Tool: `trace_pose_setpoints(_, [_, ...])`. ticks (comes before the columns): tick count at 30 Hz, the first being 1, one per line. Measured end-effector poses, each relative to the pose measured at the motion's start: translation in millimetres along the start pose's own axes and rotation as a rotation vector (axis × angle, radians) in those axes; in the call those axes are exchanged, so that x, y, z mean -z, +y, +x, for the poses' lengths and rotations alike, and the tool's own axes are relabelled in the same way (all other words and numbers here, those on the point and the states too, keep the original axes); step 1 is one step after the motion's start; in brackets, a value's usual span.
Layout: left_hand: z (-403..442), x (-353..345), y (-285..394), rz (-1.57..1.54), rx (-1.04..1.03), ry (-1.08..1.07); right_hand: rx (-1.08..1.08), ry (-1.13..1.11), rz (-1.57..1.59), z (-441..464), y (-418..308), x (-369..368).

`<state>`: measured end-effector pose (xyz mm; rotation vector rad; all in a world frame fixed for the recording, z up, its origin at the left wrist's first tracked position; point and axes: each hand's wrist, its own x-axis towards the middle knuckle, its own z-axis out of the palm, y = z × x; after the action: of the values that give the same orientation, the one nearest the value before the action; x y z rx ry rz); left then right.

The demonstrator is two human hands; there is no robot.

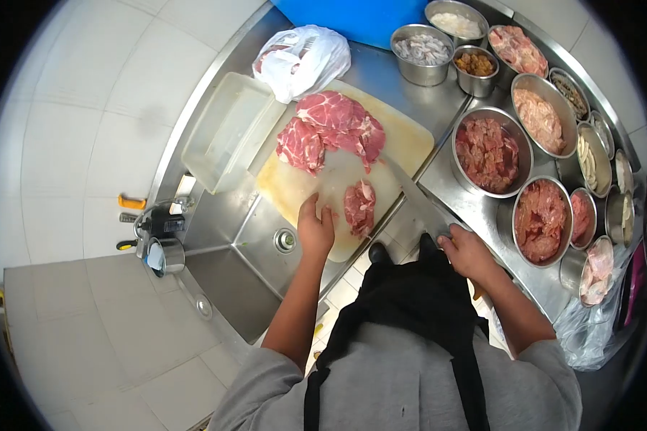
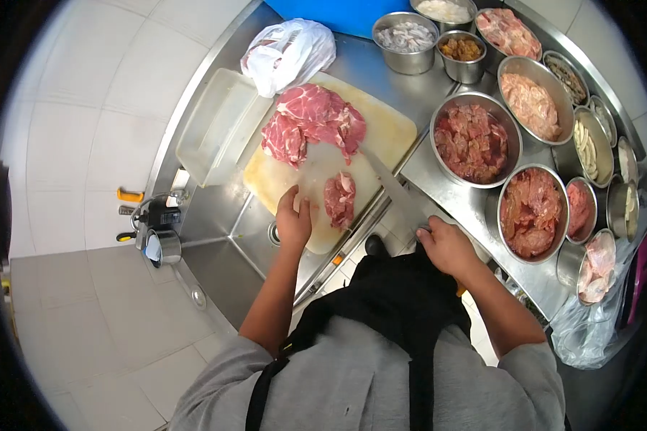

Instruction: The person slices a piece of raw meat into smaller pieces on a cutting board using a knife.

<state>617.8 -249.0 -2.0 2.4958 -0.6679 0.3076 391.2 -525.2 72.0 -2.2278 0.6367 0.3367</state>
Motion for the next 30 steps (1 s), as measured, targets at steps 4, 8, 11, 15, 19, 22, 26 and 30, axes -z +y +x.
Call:
trace_pose_setpoints(4, [25.7, 4.0, 53.3, -0.104, 0.168, -0.153, -0.036, -0.14, 0.127, 15.5, -7.1, -7.4])
trace_pose_setpoints(8, [16.7, -18.5, 45.9, -0.045, -0.041, -0.286, 0.038, -0.117, 0.123, 20.1, -6.8, -17.7])
trace_pose_setpoints(11, [11.4, -8.6, 43.5, -0.239, 0.274, -0.175, 0.013, -0.183, 0.127, 16.2, -10.0, -20.2])
trace_pose_setpoints(15, [-2.2, 5.5, 44.1, -0.255, 0.268, -0.175, -0.026, -0.218, 0.145, 5.6, -15.0, -29.2])
trace_pose_setpoints(19, [-1.6, -1.0, 24.8, -0.03, -0.188, -0.248, -0.079, -0.306, 0.269, -10.7, -11.3, -51.4])
trace_pose_setpoints(22, [7.3, -1.0, 26.8, 0.005, -0.372, -0.383, -0.1, -0.326, 0.28, -23.1, -15.0, -70.4])
trace_pose_setpoints(26, [16.9, -13.8, 24.2, -0.016, -0.475, -0.501, -0.103, -0.303, 0.268, -28.8, -23.9, -78.2])
trace_pose_setpoints(30, [11.7, -20.5, 14.0, -0.076, -0.444, -0.541, -0.124, -0.307, 0.274, -21.7, -29.5, -83.4])
